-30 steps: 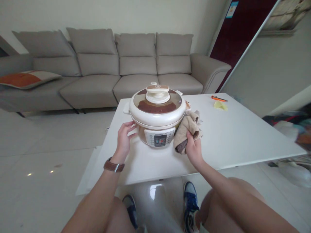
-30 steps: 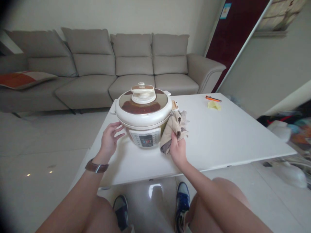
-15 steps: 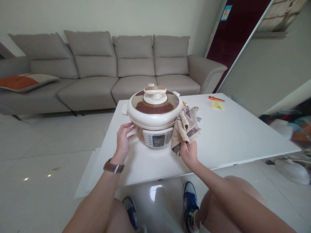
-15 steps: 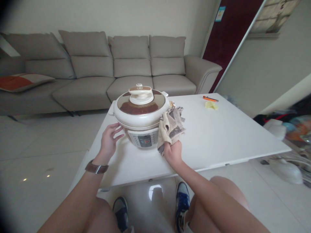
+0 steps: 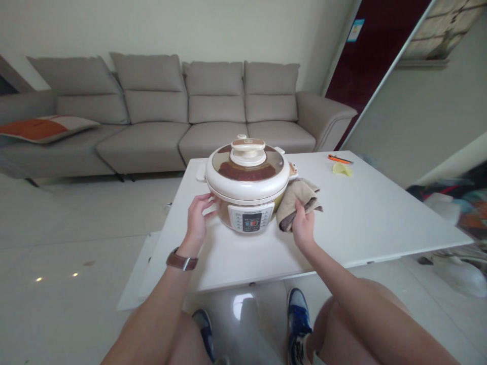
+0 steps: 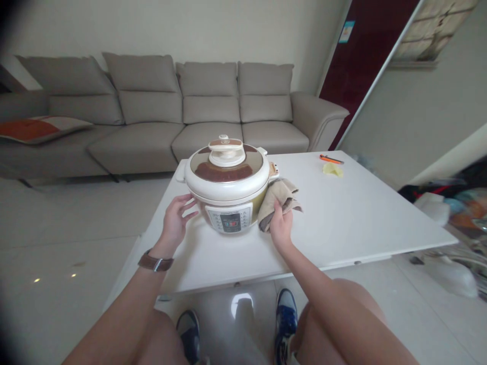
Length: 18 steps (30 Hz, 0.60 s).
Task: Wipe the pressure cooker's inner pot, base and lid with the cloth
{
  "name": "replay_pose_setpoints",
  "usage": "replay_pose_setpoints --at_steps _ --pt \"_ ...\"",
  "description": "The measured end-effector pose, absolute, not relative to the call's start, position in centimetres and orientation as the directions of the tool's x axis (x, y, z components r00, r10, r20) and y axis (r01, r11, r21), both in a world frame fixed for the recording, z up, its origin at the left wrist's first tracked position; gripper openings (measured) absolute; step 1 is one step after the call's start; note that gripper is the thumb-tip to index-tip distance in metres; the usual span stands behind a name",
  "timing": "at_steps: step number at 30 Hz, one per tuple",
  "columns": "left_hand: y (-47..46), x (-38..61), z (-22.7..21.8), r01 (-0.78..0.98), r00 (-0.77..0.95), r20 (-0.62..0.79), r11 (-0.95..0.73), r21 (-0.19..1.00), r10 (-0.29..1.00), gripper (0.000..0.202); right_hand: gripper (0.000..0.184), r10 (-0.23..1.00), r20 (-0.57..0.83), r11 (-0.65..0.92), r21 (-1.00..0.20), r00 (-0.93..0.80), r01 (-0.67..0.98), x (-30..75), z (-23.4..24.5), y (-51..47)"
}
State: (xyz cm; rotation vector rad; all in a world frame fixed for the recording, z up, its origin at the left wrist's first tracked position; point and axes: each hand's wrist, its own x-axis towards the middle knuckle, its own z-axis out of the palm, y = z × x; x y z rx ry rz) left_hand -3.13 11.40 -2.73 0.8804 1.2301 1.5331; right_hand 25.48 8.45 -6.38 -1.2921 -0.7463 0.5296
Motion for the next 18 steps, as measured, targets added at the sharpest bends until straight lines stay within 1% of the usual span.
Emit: replay_pose_setpoints --at_steps 1,3,6,10,12,15,18 --pt "11.4 -3.1 -2.8 -0.231 -0.291 -0.025 -0.045 0.972 0.956 0.029 0.046 0.718 0.266 0.254 -0.961 0.643 0.114 25.2 -6.0 7.9" --pt "11.4 -3.2 -2.8 -0.227 -0.294 -0.026 -0.044 0.973 0.955 0.028 0.048 0.722 0.324 0.284 -0.944 0.611 0.165 24.7 -5.6 7.2" --pt "11.4 -3.1 -2.7 -0.222 -0.294 -0.029 -0.039 0.974 0.955 0.028 0.048 0.750 0.316 0.274 -0.948 0.581 0.161 24.6 -5.6 7.5" --pt "11.3 -3.0 -2.5 -0.218 -0.288 -0.022 -0.043 0.975 0.957 0.028 0.054 0.780 0.257 0.229 -0.966 0.570 0.121 24.6 -5.9 8.6" --pt "11.2 -2.9 -2.4 -0.217 -0.289 -0.021 -0.044 0.975 0.957 0.028 0.055 0.783 0.266 0.229 -0.964 0.563 0.136 24.3 -5.9 8.2" --pt "11.2 -2.9 -2.4 -0.218 -0.290 -0.020 -0.045 0.975 0.957 0.027 0.050 0.775 0.340 0.261 -0.940 0.533 0.219 23.5 -5.8 6.5" --pt "11.3 -2.9 -2.4 -0.215 -0.292 -0.019 -0.046 0.976 0.956 0.026 0.040 0.795 0.422 0.309 -0.900 0.436 0.308 23.1 -5.6 5.0"
